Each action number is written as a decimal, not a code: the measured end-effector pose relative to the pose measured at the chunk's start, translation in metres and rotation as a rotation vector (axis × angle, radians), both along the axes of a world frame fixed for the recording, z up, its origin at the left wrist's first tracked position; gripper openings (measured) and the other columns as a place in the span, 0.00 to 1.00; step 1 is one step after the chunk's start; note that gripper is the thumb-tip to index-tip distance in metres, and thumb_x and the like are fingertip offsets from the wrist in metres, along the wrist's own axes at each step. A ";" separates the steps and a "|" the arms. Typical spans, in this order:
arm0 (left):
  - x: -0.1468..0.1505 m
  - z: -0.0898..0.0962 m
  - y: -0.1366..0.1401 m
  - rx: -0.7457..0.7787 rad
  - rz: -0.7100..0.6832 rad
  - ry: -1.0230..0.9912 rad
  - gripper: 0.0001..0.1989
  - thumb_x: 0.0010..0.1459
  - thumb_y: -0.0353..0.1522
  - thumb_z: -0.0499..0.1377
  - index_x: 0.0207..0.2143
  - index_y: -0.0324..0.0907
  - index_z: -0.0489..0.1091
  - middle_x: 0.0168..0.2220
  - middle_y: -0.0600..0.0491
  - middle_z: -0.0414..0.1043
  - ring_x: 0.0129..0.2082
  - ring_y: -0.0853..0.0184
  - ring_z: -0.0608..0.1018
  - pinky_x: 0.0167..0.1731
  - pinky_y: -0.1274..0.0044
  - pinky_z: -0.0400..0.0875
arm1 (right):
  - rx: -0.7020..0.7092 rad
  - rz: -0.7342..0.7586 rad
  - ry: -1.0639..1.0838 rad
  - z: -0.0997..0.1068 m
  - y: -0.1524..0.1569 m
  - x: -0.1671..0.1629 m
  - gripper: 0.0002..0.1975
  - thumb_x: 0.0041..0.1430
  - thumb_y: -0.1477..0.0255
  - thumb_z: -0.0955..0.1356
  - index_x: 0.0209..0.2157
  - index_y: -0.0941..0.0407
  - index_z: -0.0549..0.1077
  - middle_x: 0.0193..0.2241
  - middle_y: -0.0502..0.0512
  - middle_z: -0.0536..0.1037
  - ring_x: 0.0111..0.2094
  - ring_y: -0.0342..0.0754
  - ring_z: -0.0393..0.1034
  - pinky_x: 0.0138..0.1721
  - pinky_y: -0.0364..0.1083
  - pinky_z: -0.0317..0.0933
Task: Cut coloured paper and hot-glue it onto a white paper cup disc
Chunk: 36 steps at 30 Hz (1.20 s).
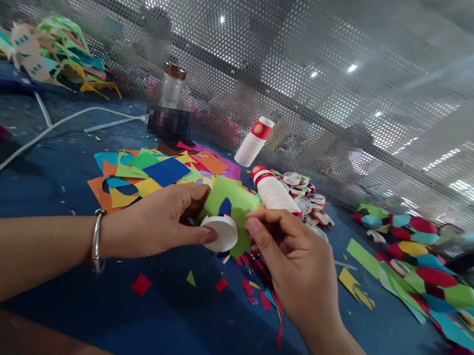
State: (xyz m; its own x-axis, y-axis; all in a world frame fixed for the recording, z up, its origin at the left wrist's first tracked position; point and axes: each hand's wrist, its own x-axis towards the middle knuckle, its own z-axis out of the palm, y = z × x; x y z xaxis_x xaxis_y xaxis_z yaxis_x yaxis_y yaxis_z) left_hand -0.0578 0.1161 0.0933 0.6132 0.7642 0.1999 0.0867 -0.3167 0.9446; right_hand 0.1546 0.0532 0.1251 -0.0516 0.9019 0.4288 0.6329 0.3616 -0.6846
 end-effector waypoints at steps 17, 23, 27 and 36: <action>0.001 0.007 -0.005 -0.238 -0.025 -0.242 0.12 0.52 0.30 0.69 0.40 0.43 0.75 0.35 0.57 0.76 0.35 0.71 0.74 0.41 0.77 0.68 | -0.023 0.049 -0.033 -0.007 -0.003 -0.001 0.03 0.65 0.69 0.70 0.37 0.53 0.74 0.31 0.49 0.77 0.29 0.44 0.70 0.32 0.45 0.64; 0.003 0.006 -0.007 -0.375 0.025 -0.313 0.19 0.49 0.29 0.72 0.44 0.42 0.74 0.39 0.54 0.78 0.36 0.71 0.76 0.35 0.80 0.68 | -0.086 0.044 0.028 -0.008 -0.005 -0.004 0.04 0.65 0.67 0.69 0.36 0.53 0.73 0.29 0.48 0.76 0.29 0.44 0.69 0.32 0.45 0.63; 0.006 0.007 -0.013 -0.508 0.002 -0.455 0.20 0.51 0.30 0.72 0.47 0.43 0.73 0.44 0.53 0.79 0.43 0.68 0.78 0.45 0.78 0.72 | -0.102 0.064 0.080 -0.009 -0.006 -0.008 0.04 0.65 0.69 0.70 0.36 0.53 0.74 0.29 0.47 0.76 0.29 0.43 0.68 0.30 0.44 0.62; 0.013 0.003 -0.015 -0.666 -0.048 -0.617 0.10 0.61 0.38 0.66 0.38 0.39 0.78 0.41 0.51 0.79 0.45 0.68 0.77 0.49 0.77 0.73 | -0.117 0.123 0.155 -0.016 -0.004 -0.014 0.02 0.65 0.71 0.69 0.36 0.53 0.74 0.29 0.48 0.77 0.29 0.43 0.69 0.31 0.43 0.64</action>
